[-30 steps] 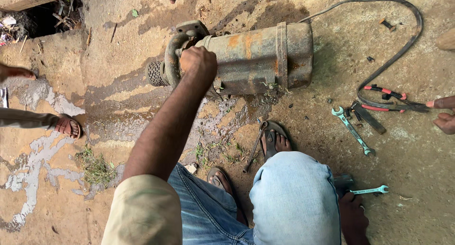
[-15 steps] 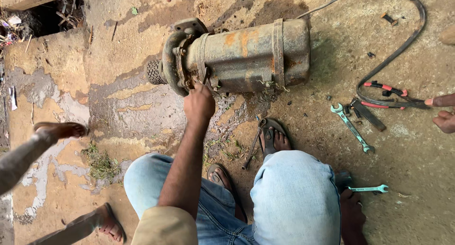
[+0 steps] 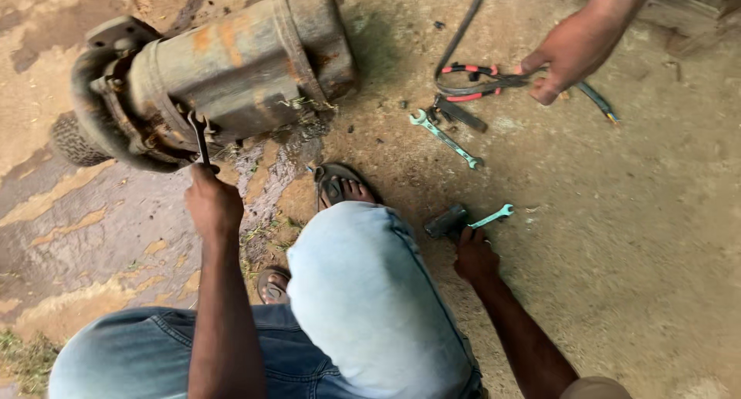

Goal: The person uses a wrench and a hammer to loosen and remove bolts from a rusty water pump lying on the ground. They repeatedly strike the wrench and pump body to free stuck fasteners, then remove the bolts by hand.

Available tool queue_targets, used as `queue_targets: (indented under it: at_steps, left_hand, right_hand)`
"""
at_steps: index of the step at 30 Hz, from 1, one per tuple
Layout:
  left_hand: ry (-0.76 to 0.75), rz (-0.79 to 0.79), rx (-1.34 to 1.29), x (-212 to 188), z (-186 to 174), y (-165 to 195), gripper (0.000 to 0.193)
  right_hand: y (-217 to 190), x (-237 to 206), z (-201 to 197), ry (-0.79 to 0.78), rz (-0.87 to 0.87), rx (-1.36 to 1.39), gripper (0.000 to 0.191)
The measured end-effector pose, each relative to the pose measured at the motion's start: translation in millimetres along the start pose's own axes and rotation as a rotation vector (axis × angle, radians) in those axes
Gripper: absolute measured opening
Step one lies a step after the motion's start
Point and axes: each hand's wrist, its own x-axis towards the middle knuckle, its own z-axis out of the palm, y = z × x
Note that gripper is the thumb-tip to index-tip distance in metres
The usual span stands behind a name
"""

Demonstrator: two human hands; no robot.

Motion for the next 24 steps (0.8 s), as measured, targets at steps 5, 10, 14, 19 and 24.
queue_targets:
  at_steps: [5,10,14,19,24]
  left_hand:
    - [-0.075,0.048,-0.186,-31.6,3.5,-1.4,0.019]
    - [-0.156,-0.047,-0.227,-31.6,1.5,-18.6,0.030]
    - [-0.232,-0.160,-0.412,-35.1,2.5,-26.1,0.038]
    - [-0.342,-0.351,-0.838,-61.5,40.2,-6.9,0.035]
    - [-0.507,0.071,-0.721,-40.1,59.5,36.0,0.047]
  right_hand:
    - [-6.8,12.2,-44.0,-0.232,0.060,-0.002,0.035]
    - [-11.8,64.0,-78.3,0.198,-0.051,0.171,0.025]
    - [-26.9,71.6,-89.9,0.183,-0.101,0.168,0.035]
    - [-83.3,37.4,-92.9,0.196,-0.427,0.510,0.034]
    - [-145.7,63.0,-86.7,-0.049,-0.685,1.001,0.038]
